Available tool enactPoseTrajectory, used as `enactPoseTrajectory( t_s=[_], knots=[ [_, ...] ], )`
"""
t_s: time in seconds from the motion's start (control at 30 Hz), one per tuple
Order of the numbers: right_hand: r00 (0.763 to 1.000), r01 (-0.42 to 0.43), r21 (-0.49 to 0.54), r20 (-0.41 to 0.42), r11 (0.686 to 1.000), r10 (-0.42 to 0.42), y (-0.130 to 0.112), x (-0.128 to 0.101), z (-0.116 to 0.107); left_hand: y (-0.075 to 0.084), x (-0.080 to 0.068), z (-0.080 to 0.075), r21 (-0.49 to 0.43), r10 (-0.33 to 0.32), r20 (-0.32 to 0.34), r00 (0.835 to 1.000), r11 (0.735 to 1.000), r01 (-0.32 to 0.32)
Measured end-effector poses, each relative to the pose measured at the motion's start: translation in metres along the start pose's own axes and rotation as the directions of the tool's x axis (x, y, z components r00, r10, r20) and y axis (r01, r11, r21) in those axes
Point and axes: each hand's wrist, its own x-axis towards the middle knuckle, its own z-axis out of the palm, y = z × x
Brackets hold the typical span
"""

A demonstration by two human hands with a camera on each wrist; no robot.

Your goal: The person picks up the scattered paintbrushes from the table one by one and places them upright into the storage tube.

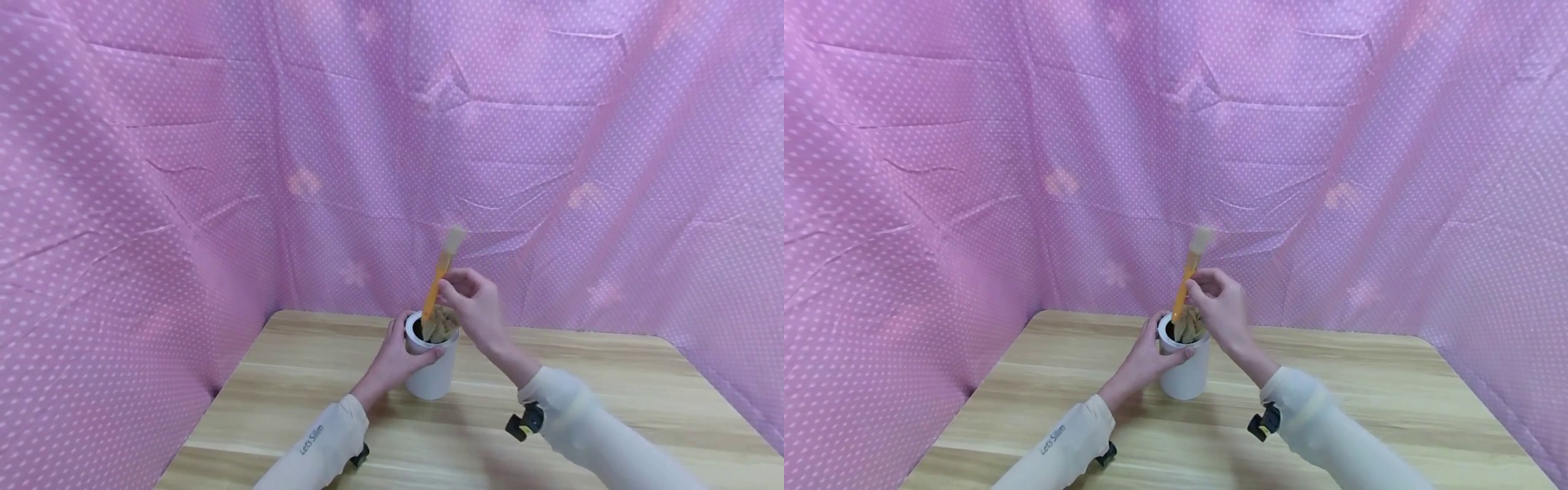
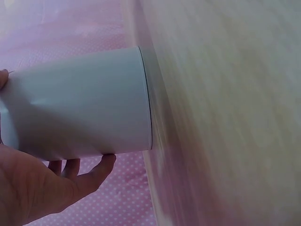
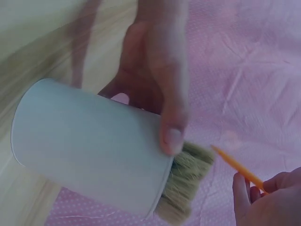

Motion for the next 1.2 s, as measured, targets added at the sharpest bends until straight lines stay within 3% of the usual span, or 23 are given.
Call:
enactPoseTrajectory(
  t_s=[0.13, 0.23, 0.6, 0.9, 1.03, 1.13, 1.2],
  knots=[
    [0.997, 0.072, -0.191, -0.008, 0.979, -0.075, 0.005, -0.002, 0.009, 0.001, 0.000, 0.001, 0.001, -0.006, -0.002, 1.000, 1.000, 0.006],
    [0.993, 0.102, -0.259, -0.024, 0.960, -0.112, 0.010, -0.004, 0.011, 0.001, 0.002, 0.003, -0.002, -0.001, -0.001, 1.000, 1.000, 0.001],
    [0.982, 0.173, -0.352, -0.017, 0.920, -0.191, 0.022, -0.012, 0.000, -0.001, 0.006, 0.012, 0.017, 0.008, 0.006, 1.000, 1.000, -0.008],
    [0.973, 0.185, -0.357, -0.065, 0.915, -0.222, 0.017, -0.016, -0.021, -0.002, 0.007, 0.014, 0.008, 0.016, 0.028, 0.999, 1.000, -0.017],
    [0.977, 0.160, -0.397, -0.064, 0.904, -0.202, 0.019, -0.020, -0.038, -0.005, 0.006, 0.001, 0.049, 0.034, 0.074, 0.997, 0.998, -0.038],
    [0.985, 0.127, -0.453, -0.045, 0.882, -0.165, 0.026, -0.022, -0.056, -0.010, 0.004, -0.017, 0.156, 0.026, 0.141, 0.990, 0.987, -0.048],
    [0.991, 0.094, -0.504, -0.033, 0.859, -0.128, 0.031, -0.024, -0.070, -0.015, 0.002, -0.032, 0.255, 0.009, 0.188, 0.982, 0.965, -0.058]
  ],
)
